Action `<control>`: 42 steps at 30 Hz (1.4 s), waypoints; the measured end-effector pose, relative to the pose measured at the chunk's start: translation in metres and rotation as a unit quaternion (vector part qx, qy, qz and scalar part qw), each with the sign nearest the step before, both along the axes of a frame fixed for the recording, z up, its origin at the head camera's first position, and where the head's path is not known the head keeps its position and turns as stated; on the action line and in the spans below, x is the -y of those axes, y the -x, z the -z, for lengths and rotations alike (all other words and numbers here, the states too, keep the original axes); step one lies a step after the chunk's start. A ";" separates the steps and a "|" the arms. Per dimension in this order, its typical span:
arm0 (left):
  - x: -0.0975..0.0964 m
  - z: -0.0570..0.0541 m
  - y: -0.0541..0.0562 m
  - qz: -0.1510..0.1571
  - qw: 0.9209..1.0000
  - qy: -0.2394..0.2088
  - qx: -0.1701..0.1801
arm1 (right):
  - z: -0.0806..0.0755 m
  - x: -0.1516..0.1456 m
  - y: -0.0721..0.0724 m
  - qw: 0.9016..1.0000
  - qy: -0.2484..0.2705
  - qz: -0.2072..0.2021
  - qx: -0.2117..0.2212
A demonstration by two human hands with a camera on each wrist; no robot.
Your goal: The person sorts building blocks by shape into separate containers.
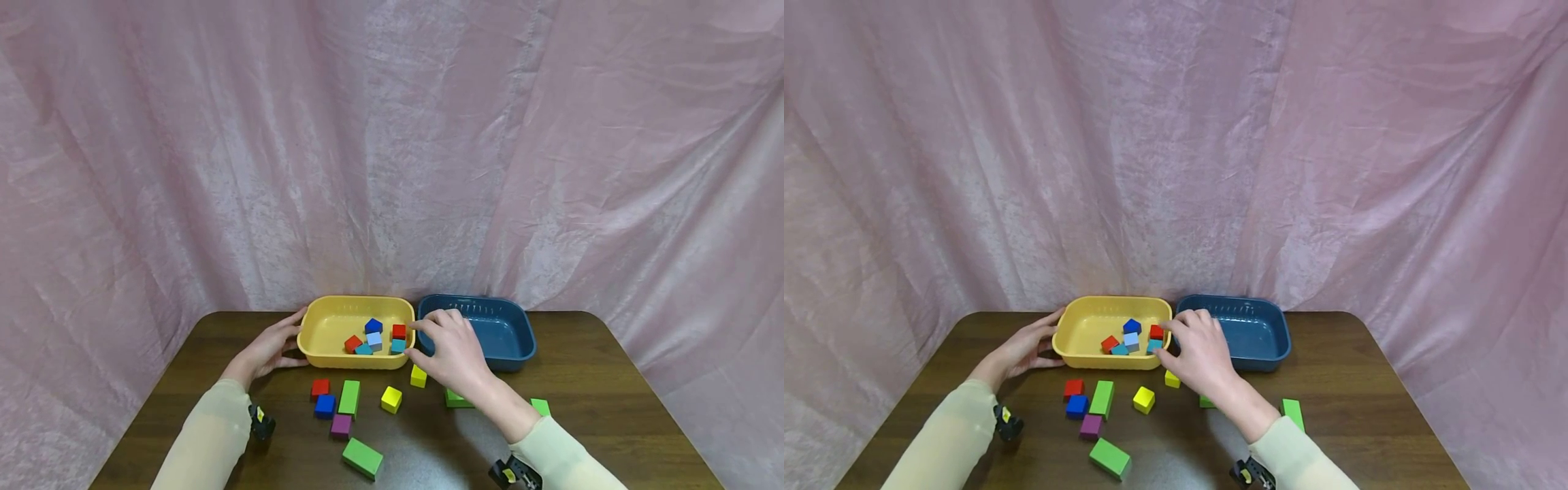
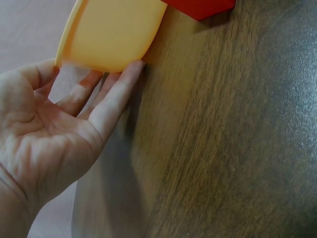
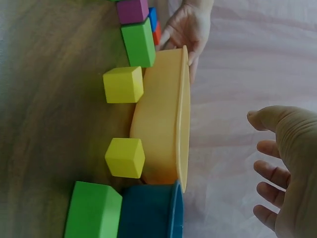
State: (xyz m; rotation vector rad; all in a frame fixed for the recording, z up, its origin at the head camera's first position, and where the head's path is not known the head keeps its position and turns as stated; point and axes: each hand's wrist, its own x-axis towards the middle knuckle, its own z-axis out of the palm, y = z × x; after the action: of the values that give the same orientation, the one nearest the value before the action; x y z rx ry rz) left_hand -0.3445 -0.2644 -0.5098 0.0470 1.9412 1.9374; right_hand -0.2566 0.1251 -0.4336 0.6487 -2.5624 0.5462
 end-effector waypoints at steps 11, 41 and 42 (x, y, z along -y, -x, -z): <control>0.000 -0.002 0.000 -0.001 1.000 -0.001 0.001 | 0.013 -0.006 -0.011 1.000 -0.001 -0.010 -0.008; 0.000 -0.001 0.000 0.006 1.000 -0.002 -0.002 | 0.059 0.007 -0.031 0.999 -0.020 -0.040 0.016; 0.000 -0.001 0.000 0.007 1.000 -0.003 -0.002 | 0.061 0.007 -0.031 0.999 -0.022 -0.040 0.018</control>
State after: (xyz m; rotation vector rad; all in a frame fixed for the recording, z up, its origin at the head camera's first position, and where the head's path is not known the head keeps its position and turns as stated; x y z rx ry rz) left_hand -0.3441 -0.2644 -0.5086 0.0650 1.9336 1.9353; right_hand -0.2256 0.1176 -0.4942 0.7653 -2.5981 0.5336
